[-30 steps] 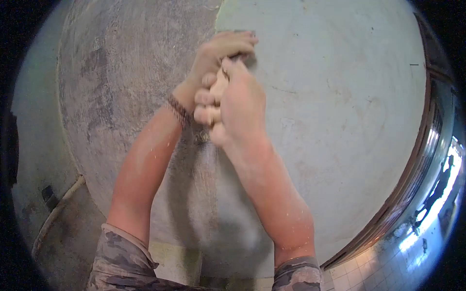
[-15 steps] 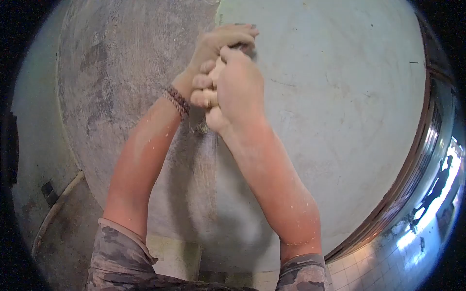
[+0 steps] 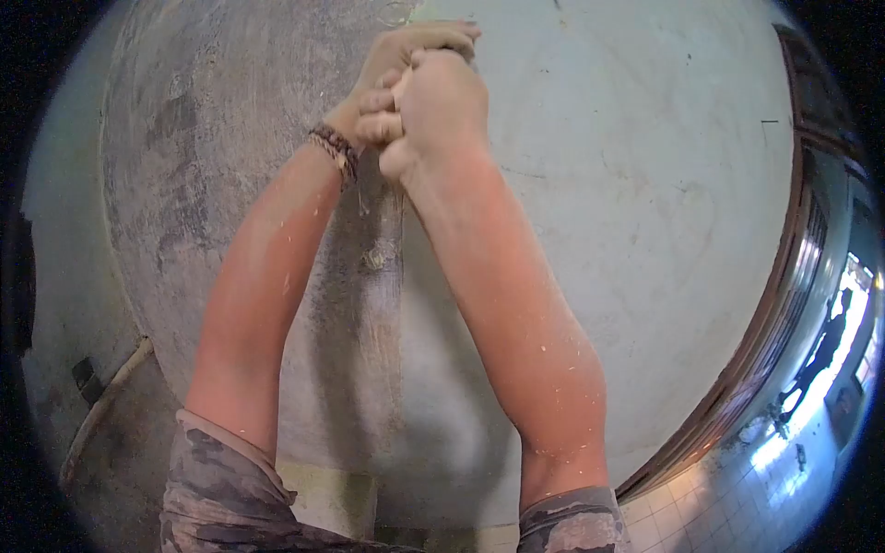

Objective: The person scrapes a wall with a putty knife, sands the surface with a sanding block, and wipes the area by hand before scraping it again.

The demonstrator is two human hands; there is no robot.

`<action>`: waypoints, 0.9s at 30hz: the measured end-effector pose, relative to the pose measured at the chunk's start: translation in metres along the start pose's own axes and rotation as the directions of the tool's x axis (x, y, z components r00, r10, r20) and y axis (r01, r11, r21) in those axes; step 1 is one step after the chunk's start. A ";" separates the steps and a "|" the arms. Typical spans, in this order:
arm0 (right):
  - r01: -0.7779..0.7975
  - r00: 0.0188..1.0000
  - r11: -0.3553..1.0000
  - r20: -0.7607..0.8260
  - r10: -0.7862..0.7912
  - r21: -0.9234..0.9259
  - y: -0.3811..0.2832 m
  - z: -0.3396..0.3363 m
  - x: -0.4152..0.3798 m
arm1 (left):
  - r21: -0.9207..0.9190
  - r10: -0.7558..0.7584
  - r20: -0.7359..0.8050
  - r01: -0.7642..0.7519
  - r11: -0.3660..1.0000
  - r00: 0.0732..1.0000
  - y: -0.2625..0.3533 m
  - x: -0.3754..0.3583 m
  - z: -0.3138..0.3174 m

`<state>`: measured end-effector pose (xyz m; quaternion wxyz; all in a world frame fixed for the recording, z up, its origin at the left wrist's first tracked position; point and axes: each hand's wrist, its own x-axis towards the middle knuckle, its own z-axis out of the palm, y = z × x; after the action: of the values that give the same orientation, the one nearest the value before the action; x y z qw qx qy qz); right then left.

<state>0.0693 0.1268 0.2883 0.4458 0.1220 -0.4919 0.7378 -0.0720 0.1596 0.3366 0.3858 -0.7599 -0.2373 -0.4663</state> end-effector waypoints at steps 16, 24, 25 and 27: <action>-0.057 0.998 0.998 -0.038 0.056 -0.021 0.011 -0.009 -0.015 | 0.239 0.165 -0.030 -0.153 0.959 0.986 -0.010 -0.014 0.011; 0.010 1.000 0.998 -0.009 -0.011 -0.063 0.003 0.004 -0.003 | 0.104 0.024 0.058 -0.030 0.994 0.998 -0.016 -0.003 -0.003; 0.002 0.998 0.995 -0.057 -0.008 -0.102 0.007 0.003 -0.011 | 0.177 0.144 0.069 -0.154 0.972 0.987 -0.013 -0.010 -0.001; -0.008 0.995 0.990 -0.099 -0.006 -0.138 0.009 0.002 -0.010 | 0.142 0.117 0.009 -0.117 0.983 0.993 -0.011 -0.004 0.003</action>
<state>0.0682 0.1185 0.2775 0.4768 0.0538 -0.5190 0.7074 -0.0799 0.1688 0.3356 0.4656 -0.7432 -0.2250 -0.4245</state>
